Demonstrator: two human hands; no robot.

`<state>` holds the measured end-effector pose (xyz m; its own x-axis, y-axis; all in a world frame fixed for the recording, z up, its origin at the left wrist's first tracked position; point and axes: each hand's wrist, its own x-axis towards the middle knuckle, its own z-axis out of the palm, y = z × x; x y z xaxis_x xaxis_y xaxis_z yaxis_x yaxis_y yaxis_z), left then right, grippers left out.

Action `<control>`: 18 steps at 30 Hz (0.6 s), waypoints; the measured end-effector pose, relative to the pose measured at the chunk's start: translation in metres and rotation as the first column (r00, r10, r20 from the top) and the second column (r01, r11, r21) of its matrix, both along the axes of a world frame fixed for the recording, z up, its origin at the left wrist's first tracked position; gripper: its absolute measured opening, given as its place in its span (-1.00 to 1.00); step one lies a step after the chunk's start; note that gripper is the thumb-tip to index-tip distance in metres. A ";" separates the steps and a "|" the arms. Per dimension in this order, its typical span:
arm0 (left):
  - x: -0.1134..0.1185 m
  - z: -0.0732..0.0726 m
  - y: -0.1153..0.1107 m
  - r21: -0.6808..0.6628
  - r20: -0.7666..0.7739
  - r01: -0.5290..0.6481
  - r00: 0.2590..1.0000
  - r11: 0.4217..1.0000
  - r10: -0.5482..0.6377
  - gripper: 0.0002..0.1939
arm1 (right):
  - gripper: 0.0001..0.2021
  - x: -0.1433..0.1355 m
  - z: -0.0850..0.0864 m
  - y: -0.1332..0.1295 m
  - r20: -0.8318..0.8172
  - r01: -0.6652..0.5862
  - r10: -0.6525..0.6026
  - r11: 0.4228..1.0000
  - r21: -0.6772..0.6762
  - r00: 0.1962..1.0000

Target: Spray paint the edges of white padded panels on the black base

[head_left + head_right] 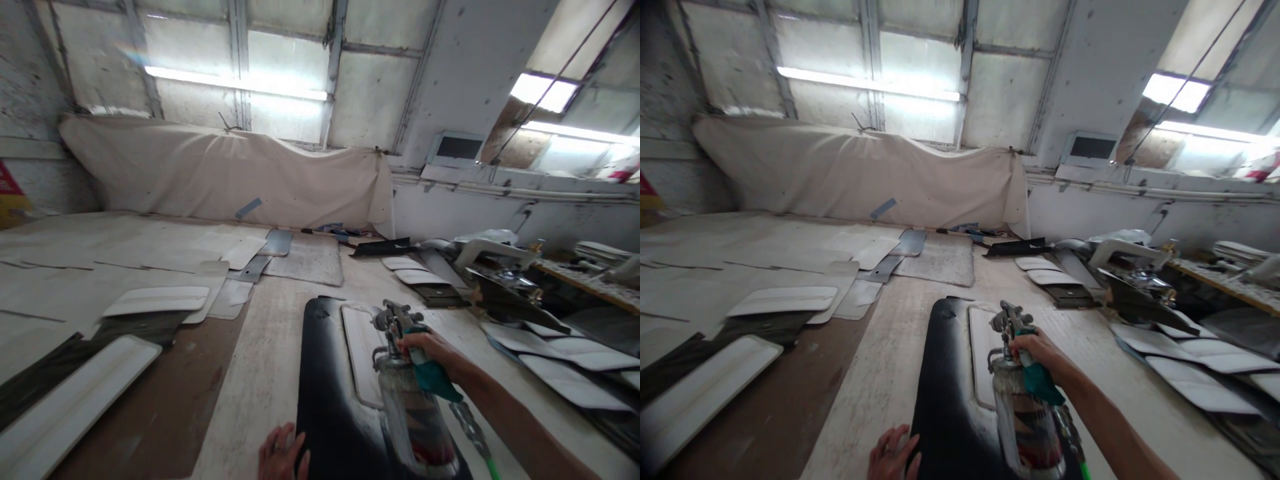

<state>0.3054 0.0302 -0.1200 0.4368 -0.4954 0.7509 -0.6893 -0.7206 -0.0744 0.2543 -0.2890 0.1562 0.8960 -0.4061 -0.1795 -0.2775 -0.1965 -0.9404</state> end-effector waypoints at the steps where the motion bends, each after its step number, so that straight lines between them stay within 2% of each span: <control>1: -0.002 0.004 0.001 0.013 -0.015 0.005 1.000 1.000 -0.005 -0.74 | -0.84 -0.006 0.001 0.003 -0.014 -0.001 0.001 1.000 -0.013 1.000; 6: -0.011 0.017 0.002 -0.003 -0.131 0.013 0.991 1.000 -0.013 -0.72 | -0.81 -0.040 0.008 0.020 -0.065 -0.011 0.006 0.997 -0.074 0.998; 11: -0.015 0.017 0.001 -0.007 -0.213 0.004 0.977 1.000 -0.006 -0.72 | -0.80 -0.069 0.005 0.029 -0.085 -0.074 0.070 0.996 -0.047 0.994; 15: -0.017 0.016 0.000 -0.016 -0.274 0.000 0.962 1.000 -0.005 -0.71 | -0.83 -0.091 0.003 0.040 -0.074 -0.045 0.037 0.994 -0.099 0.997; 18: -0.019 0.016 0.000 -0.025 -0.313 -0.003 0.950 1.000 -0.005 -0.71 | -0.83 -0.109 0.008 0.053 -0.086 -0.028 0.021 0.996 -0.080 0.996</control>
<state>0.2861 0.0307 -0.1038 0.6514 -0.4791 0.5883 -0.6760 -0.7186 0.1633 0.1452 -0.2360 0.1645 0.8890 -0.4004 -0.2223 -0.3494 -0.2793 -0.8944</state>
